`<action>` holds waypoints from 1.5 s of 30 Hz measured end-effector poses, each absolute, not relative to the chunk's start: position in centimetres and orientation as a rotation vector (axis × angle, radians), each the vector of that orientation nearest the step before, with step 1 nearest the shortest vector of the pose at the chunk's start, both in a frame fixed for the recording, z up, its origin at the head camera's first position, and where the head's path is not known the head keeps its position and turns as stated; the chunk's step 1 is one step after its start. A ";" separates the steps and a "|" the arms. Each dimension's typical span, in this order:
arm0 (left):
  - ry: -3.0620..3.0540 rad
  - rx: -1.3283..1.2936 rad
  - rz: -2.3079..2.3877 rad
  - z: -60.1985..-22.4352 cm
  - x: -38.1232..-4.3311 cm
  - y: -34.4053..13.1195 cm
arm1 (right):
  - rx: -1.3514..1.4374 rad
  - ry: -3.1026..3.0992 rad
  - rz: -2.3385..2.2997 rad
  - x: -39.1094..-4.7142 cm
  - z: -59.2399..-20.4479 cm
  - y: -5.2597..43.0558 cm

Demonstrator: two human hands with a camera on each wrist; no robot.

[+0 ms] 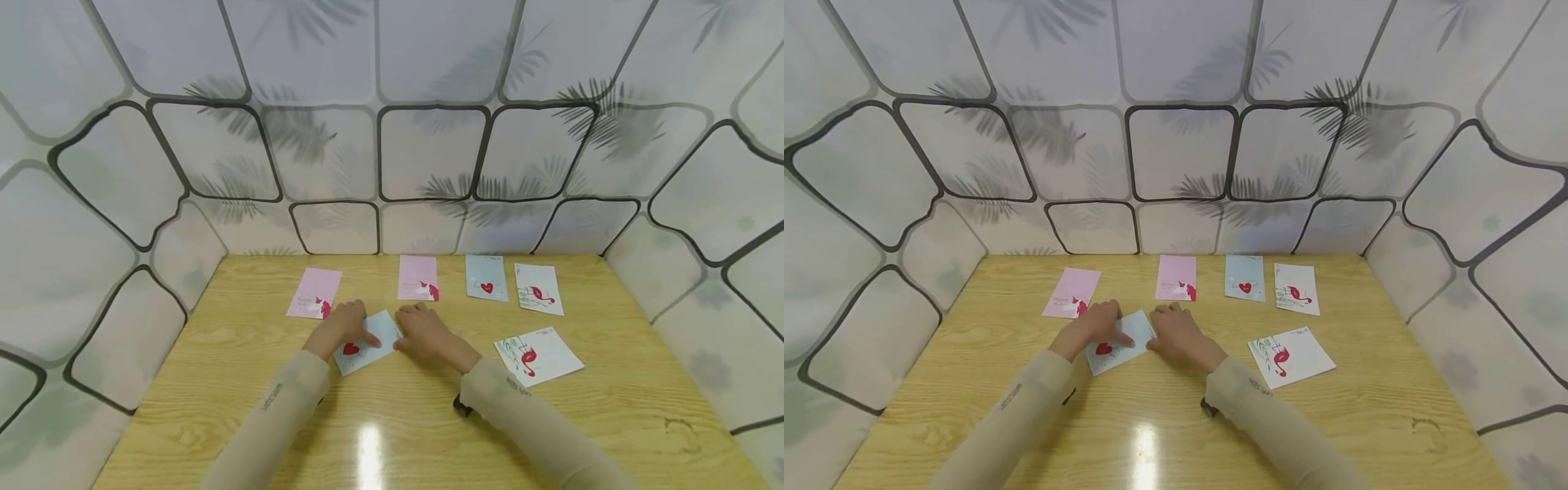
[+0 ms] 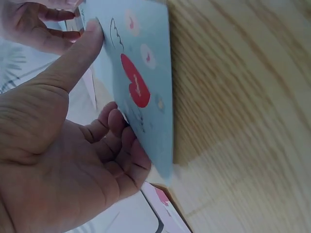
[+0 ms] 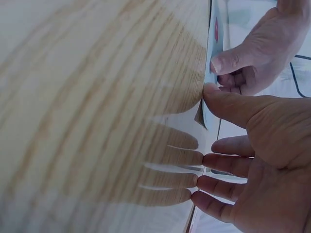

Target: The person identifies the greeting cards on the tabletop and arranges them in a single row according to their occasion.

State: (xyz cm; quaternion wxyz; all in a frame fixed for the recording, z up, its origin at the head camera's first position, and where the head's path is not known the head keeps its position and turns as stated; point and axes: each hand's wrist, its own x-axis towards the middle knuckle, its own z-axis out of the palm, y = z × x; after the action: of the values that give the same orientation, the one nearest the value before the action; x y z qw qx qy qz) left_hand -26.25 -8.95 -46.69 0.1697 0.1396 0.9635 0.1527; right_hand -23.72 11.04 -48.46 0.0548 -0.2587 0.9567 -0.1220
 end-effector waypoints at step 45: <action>3.000 0.491 1.643 -46.8 -22.6 -8.2 | -0.323 2.467 -1.904 -23.9 -47.8 11.6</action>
State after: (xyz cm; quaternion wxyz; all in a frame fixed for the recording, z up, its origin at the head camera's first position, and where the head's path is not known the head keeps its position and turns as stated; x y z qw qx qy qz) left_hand -22.57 -8.16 -46.75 -0.1565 0.1403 0.8574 0.4697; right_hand -23.91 11.58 -47.76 0.0043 -0.1030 0.7876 -0.6076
